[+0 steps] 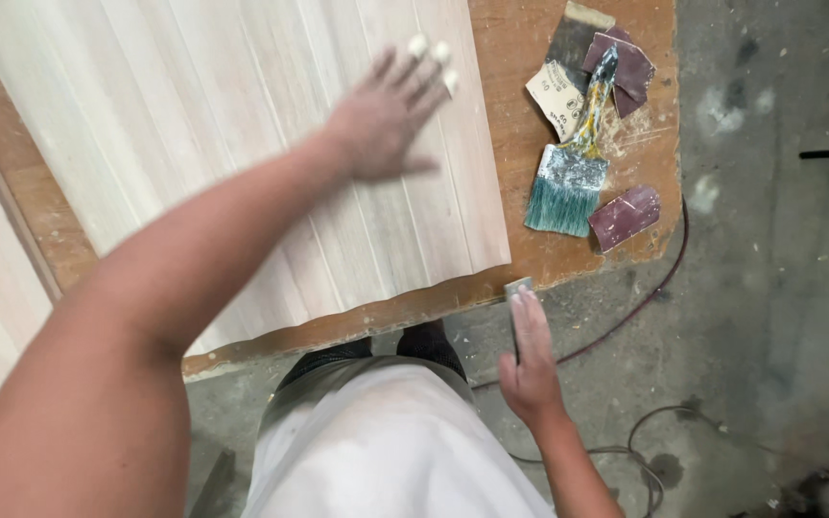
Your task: The person sands two pieces of light-colored wood using sandpaper by hand.
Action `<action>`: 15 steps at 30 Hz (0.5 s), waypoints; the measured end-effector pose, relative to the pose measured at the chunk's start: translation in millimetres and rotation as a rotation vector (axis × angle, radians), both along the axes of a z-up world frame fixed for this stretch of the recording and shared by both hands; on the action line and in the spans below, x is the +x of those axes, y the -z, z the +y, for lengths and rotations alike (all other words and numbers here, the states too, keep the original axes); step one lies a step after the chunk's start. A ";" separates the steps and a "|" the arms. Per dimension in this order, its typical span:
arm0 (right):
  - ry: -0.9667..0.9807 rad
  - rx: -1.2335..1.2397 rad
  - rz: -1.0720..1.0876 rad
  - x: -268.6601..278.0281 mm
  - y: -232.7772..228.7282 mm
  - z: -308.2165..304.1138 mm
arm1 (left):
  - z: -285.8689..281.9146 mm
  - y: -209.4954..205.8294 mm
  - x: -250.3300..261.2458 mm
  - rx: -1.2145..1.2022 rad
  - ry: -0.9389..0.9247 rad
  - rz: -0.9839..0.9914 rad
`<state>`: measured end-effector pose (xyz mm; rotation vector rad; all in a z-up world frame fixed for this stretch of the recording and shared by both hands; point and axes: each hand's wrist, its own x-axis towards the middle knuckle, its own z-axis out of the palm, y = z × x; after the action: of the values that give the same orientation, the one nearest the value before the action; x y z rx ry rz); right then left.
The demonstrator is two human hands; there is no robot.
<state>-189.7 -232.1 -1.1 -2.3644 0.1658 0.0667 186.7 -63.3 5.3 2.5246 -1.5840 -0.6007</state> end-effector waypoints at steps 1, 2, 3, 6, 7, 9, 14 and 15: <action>0.001 0.004 -0.008 -0.7 2.7 -4.5 | 2.9 -5.8 -21.0 0.004 0.001 -0.008; 0.038 -0.042 0.003 -3.2 5.2 -9.5 | 5.9 -9.9 -44.3 -0.047 0.047 -0.135; 0.075 -0.088 0.014 -5.5 8.5 -14.4 | 8.7 -13.1 -67.2 -0.098 0.093 -0.261; 0.177 0.037 0.065 7.3 3.7 -8.7 | 8.0 -13.5 -122.0 0.061 0.305 -0.096; 0.178 0.041 0.065 10.3 7.3 -8.6 | 11.1 -6.3 -132.2 0.065 0.306 -0.097; 0.187 0.152 0.071 14.4 13.5 -8.3 | 17.7 8.8 -154.5 -0.061 0.400 -0.056; 0.098 0.170 0.176 54.8 -3.5 12.3 | 19.5 39.3 -68.2 -0.171 0.292 -0.126; 0.026 0.158 0.231 66.5 -12.9 19.6 | 21.6 53.8 -42.9 -0.223 0.162 -0.223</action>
<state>-123.2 -212.4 11.8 -2.1916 0.2916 0.3289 143.8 -41.7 -48.5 2.3817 -1.8274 -0.1467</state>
